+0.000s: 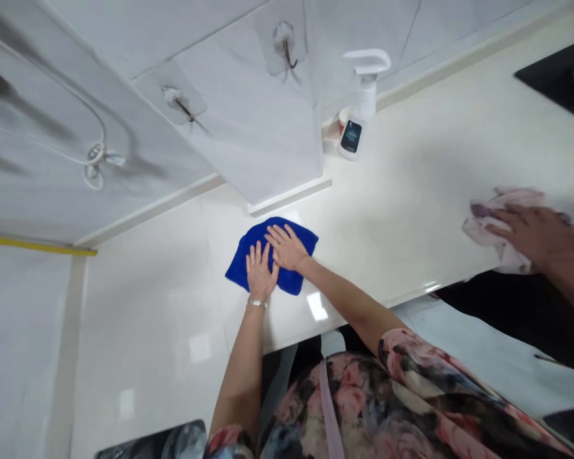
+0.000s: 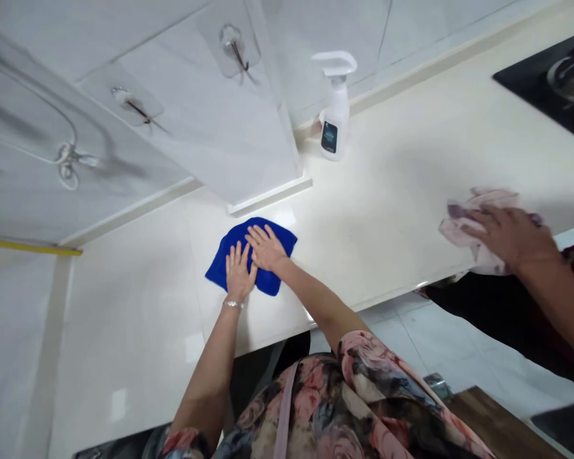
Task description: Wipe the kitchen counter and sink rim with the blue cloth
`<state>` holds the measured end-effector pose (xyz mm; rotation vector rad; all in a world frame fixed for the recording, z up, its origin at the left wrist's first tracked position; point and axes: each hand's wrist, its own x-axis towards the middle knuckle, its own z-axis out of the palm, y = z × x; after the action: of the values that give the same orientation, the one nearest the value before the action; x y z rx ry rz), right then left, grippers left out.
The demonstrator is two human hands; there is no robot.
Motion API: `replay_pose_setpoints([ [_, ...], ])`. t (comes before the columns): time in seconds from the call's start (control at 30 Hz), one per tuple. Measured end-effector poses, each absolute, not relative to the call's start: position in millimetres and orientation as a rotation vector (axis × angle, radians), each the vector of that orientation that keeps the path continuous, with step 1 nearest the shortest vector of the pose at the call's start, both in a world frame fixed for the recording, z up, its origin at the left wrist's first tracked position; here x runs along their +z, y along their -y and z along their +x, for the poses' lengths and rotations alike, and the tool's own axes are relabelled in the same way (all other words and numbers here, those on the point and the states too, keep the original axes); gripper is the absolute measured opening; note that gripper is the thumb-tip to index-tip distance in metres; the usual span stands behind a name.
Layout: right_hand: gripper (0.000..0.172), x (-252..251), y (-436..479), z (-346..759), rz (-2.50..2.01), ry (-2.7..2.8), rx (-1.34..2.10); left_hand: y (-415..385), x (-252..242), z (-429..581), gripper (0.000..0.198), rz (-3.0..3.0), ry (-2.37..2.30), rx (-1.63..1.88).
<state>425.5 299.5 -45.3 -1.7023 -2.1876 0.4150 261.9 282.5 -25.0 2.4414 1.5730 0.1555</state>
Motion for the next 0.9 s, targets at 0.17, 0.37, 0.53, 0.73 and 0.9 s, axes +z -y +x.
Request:
replay_pose_setpoints([
  [0.17,0.063,-46,-239,386,-1.478,2.319,0.409,-194,-30,223,0.064,2.398,-1.733,0.194],
  [0.37,0.062,-45,-155,415,-1.524,2.219,0.317,-138,-32,235,0.066,2.558,-1.504,0.17],
  [0.53,0.056,-46,-124,428,-1.699,2.054,0.224,-155,-26,246,0.068,2.637,-1.201,0.176],
  [0.73,0.053,-52,-114,425,-1.793,1.787,0.088,-232,-23,233,0.059,2.62,-1.008,0.19],
  [0.9,0.06,-46,-78,431,-1.805,1.681,0.015,-296,-22,207,0.06,2.519,-1.203,0.271],
])
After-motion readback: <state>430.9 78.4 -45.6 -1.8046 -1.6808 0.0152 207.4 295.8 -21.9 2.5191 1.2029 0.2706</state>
